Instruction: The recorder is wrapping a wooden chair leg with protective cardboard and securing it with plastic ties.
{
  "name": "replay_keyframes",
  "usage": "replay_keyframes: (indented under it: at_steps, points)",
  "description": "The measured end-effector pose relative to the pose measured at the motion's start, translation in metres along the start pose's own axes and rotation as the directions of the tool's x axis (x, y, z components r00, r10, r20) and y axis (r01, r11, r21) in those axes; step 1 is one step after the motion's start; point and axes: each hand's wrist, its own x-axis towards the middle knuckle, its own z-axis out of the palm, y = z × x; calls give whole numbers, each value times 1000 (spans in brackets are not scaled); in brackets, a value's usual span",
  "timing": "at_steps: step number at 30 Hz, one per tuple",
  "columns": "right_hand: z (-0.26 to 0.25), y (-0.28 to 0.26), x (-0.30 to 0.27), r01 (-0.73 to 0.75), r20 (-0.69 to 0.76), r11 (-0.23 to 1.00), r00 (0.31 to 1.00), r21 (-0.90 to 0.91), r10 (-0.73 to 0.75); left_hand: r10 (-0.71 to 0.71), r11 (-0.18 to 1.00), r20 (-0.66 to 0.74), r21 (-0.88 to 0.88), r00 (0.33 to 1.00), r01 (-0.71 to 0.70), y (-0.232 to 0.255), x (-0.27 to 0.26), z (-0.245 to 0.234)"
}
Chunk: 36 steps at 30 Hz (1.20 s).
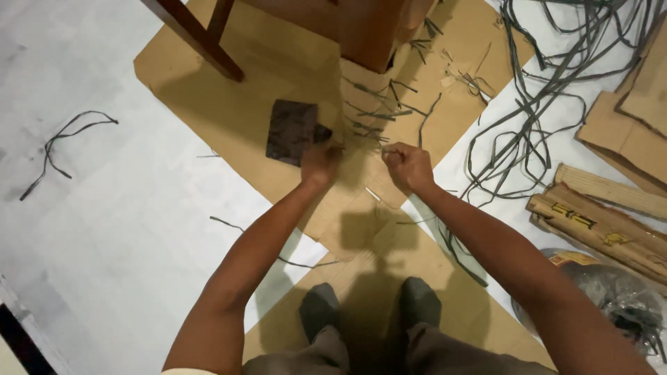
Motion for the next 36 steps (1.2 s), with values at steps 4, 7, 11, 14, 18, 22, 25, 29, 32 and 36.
replay_keyframes:
  at_steps: [4,7,11,14,18,22,25,29,32,36]
  points:
    - [-15,-18,-13,410,140,835,912,-367,-386,-111,990,-20,-86,994,109,-31,6,29]
    - [-7,-16,-16,499,267,714,866,-491,-422,-220,972,28,-82,975,221,-19,-1,27]
    - [4,-16,-17,472,361,787,869,-397,-338,-428,881,173,-139,887,452,-34,4,50]
    - [11,-6,-15,506,406,771,844,-388,-350,-471,795,218,-315,855,518,-21,-4,50]
    - [9,-18,-19,550,428,751,816,-366,-389,-378,791,265,-405,887,458,-33,0,72]
    - [6,-26,-20,539,433,786,813,-303,-391,-370,812,256,-378,893,445,-3,-9,49]
    - [2,-32,-18,570,467,774,783,-275,-411,-335,814,268,-401,903,421,-6,-7,52]
    - [3,-18,-3,492,317,830,856,-263,-407,-414,749,244,-456,877,480,-14,-6,58]
    - [8,-9,11,445,227,861,890,-246,-395,-414,751,250,-449,875,484,-14,-11,54]
    - [21,-15,22,405,205,877,910,-258,-360,-417,763,258,-421,871,490,-9,-11,54]
